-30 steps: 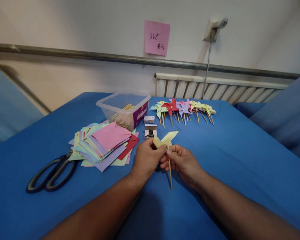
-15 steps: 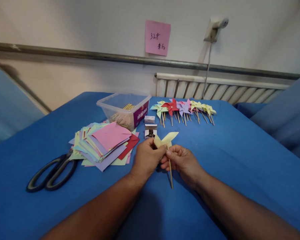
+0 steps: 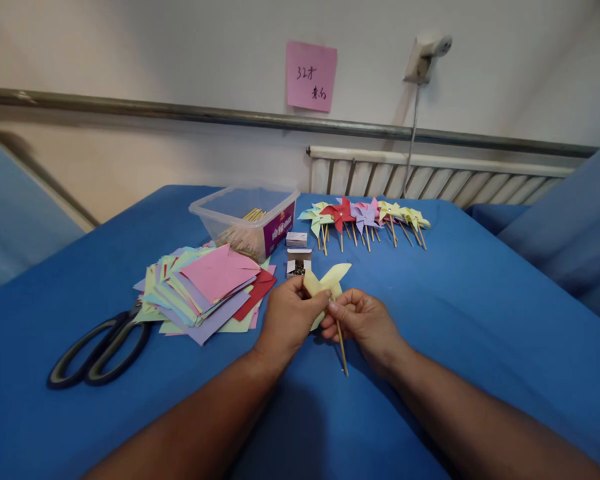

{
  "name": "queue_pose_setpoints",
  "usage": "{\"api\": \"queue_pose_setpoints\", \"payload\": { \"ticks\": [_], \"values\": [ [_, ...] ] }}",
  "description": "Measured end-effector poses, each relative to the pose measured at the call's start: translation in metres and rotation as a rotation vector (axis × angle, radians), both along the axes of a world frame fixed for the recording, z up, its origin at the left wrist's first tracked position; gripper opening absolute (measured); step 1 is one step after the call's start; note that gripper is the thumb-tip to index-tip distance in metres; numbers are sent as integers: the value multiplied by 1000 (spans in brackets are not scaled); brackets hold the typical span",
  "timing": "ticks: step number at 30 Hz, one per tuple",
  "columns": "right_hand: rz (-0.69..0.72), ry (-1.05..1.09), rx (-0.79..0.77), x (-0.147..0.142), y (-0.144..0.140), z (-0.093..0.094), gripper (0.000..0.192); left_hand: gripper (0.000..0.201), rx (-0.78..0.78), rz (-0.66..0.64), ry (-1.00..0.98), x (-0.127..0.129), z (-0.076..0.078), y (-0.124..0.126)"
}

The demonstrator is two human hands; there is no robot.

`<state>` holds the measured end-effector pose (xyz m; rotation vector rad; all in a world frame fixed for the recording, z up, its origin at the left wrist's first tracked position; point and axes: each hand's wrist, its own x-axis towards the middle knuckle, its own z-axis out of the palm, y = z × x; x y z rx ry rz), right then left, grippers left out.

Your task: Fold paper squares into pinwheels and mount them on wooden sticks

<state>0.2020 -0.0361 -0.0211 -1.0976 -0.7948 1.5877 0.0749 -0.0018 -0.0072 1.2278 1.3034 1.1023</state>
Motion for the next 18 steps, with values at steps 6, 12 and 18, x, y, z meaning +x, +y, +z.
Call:
{"api": "queue_pose_setpoints", "payload": {
  "ticks": [6,12,18],
  "values": [
    [-4,1,17,-1,-1,0,45,22,6,-31,32,-2,3,-2],
    [-17,-16,15,-2,1,2,48,22,15,-44,56,-2,3,-2],
    [-43,-56,24,-4,0,3,50,23,21,-35,60,-2,7,-2]
  ]
}}
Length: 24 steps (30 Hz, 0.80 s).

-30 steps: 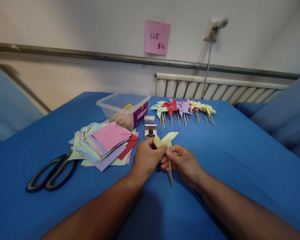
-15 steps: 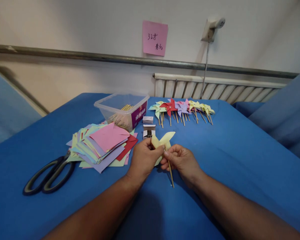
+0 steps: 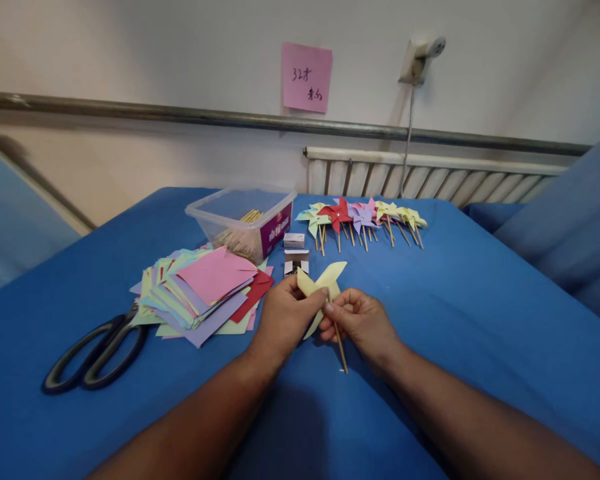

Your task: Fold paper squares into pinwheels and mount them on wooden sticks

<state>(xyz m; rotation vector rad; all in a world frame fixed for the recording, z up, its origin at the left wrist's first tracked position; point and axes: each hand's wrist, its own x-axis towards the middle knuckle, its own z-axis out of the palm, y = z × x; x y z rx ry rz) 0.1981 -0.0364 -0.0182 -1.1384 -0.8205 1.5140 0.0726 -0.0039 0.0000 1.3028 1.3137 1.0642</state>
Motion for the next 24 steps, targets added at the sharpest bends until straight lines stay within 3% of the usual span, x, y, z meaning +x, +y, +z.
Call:
{"api": "queue_pose_setpoints", "payload": {
  "ticks": [11,24],
  "values": [
    [-79,-108,142,-3,-6,-3,42,24,-58,28,-56,0,-2,1],
    [-80,-103,157,-1,-1,-7,38,26,-112,-7,-107,2,2,-2]
  ]
}}
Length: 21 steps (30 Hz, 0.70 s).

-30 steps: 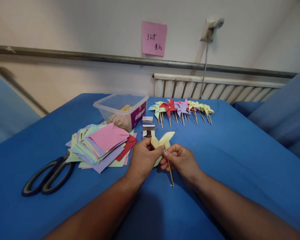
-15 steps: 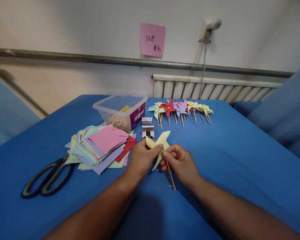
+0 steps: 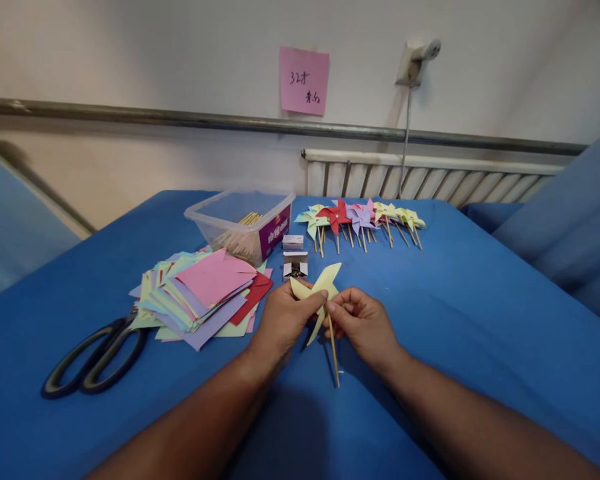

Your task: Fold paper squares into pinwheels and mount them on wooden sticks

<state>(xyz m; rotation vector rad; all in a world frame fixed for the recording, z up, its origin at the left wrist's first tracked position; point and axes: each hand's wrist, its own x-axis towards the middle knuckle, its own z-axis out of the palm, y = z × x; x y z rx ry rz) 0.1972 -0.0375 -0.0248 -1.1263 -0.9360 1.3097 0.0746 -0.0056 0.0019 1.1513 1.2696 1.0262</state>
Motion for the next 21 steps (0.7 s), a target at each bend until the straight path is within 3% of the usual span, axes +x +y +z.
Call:
{"api": "queue_pose_setpoints", "payload": {
  "ticks": [9,21],
  "values": [
    [-9,-47,35,0,-3,2,28,26,17,-2,100,-1,3,3],
    [-1,-73,25,0,-3,1,26,29,-47,17,22,-1,1,4]
  ]
}}
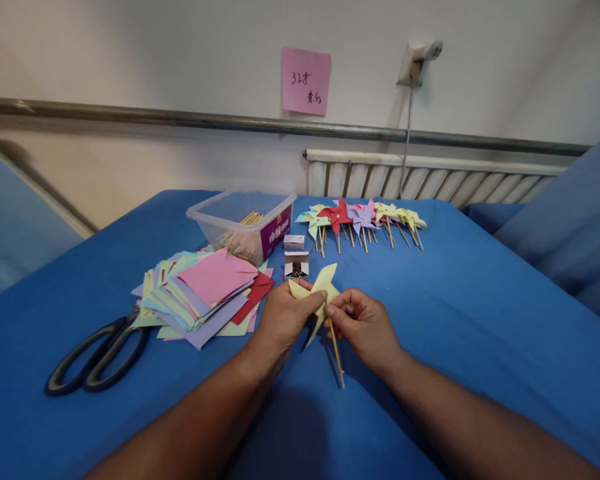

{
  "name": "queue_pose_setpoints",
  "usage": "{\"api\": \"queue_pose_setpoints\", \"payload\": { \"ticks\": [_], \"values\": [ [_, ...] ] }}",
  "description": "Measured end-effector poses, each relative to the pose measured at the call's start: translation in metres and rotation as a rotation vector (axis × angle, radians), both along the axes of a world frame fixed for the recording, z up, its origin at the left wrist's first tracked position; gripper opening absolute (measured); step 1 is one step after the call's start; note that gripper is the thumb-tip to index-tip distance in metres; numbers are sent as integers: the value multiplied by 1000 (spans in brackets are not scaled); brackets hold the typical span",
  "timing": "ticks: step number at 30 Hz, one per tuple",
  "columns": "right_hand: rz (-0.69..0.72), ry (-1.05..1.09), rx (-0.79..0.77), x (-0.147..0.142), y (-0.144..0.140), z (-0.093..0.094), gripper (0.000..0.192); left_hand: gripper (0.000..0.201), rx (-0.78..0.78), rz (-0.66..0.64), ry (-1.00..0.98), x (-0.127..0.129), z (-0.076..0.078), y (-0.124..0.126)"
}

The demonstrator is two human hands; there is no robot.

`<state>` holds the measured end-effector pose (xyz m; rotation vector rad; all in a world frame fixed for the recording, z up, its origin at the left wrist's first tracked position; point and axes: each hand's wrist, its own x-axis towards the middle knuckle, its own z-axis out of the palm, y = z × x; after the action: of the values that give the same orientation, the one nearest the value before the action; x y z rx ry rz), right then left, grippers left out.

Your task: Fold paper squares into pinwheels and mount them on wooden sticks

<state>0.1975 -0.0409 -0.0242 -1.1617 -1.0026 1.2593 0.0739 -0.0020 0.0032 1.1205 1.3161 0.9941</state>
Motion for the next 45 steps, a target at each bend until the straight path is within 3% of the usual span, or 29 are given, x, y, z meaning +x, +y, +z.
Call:
{"api": "queue_pose_setpoints", "payload": {
  "ticks": [13,24,34,38,45],
  "values": [
    [-4,-50,17,1,-1,-1,23,29,-44,17,-33,0,4,-2],
    [-22,-140,-37,-3,-5,1,23,32,-33,50,-284,-1,2,-1],
    [-39,21,-106,-8,-4,2,39,30,-110,75,-494,5,3,-9],
    [-40,94,-168,-9,-3,1,46,28,-129,24,-520,5,1,-11],
    [-53,123,-141,-8,0,1,56,27,-101,29,-490,2,3,-7]
  ]
}}
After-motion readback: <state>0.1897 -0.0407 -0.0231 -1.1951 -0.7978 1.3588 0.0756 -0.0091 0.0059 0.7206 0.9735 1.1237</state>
